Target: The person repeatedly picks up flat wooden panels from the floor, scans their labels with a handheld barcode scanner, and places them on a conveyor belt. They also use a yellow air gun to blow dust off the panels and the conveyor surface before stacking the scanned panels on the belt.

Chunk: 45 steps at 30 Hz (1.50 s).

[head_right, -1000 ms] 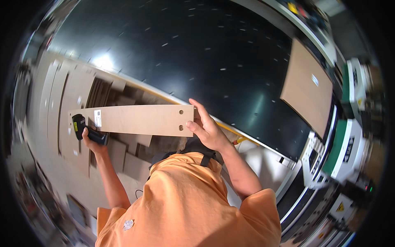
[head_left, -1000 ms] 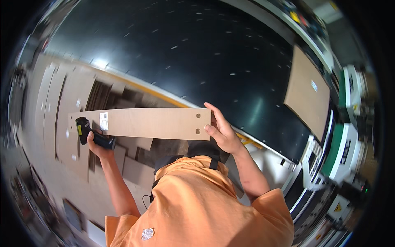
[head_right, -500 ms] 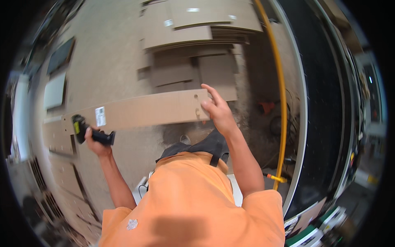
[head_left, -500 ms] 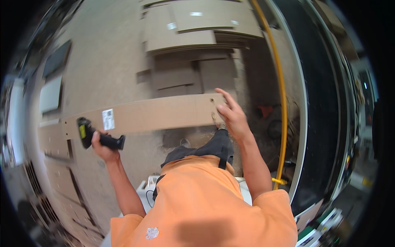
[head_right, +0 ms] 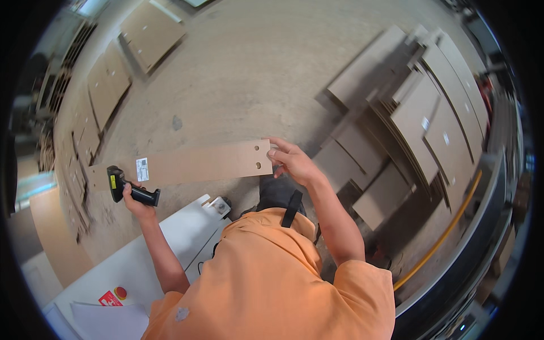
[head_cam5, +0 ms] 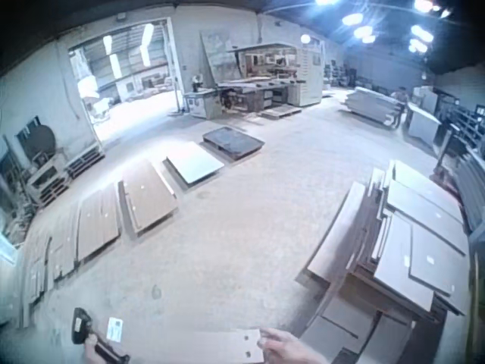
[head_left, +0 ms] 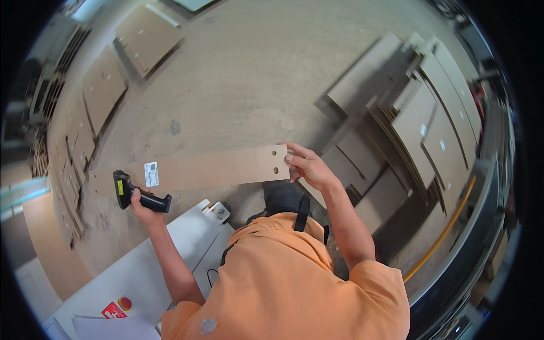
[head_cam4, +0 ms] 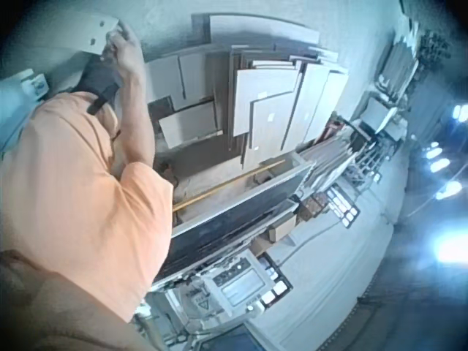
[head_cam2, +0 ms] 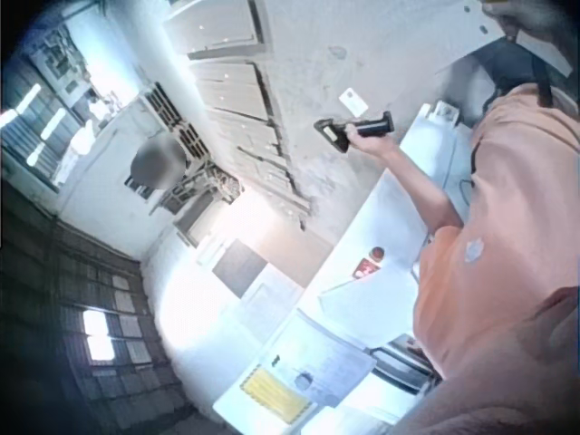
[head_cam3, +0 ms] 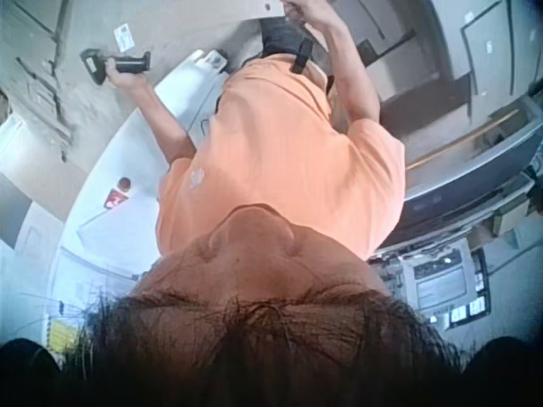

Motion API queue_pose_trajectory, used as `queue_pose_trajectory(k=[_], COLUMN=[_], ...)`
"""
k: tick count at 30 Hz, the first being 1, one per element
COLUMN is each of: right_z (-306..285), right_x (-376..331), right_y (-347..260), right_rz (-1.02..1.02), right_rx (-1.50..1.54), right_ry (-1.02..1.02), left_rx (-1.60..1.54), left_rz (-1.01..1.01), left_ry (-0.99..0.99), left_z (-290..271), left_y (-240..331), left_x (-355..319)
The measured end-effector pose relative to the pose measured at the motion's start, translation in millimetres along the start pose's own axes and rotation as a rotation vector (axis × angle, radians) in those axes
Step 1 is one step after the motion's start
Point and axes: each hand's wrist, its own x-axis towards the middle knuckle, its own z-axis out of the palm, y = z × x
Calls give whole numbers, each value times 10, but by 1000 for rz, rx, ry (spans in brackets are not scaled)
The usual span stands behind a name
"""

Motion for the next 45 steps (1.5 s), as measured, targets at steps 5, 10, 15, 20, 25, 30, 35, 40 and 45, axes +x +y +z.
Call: queue_pose_trajectory(k=[5, 10, 15, 20, 25, 30, 35, 40, 45], right_z=[1298, 2989, 4579, 6174, 7653, 9090, 10482, 12052, 13570], right_x=[1575, 2558, 3627, 4510, 5081, 5778, 6724, 7868, 8705], right_y=[-990, -1534, -1540, -1167, -1148, -886, -165, 501, 656], right_rz=[2, -6, 37, 116, 131, 91, 24, 180, 248], right_rx=[-93, -213, -358, -404, -462, -585, -685, -688, -944], right_ry=[-214, -671, -916, -970, -1056, -1115, -987, -902, -1148], left_rx=[-156, -371, -557, -578, -727, -772, -736, -758, -701], left_rz=[7, -70, -21, 40, -3, 14, -39, -29, 22], left_ry=[195, 345, 575, 638, 653, 734, 956, 1176, 1355], left_z=[-462, -1496, -2417, -3460, -4190, -4960, -5854, -6626, -7417], left_y=[599, 679, 242, 217, 377, 397, 241, 597, 1716], left_x=[1360, 2153, 3019, 4084, 5007, 5913, 6649, 7498, 8026])
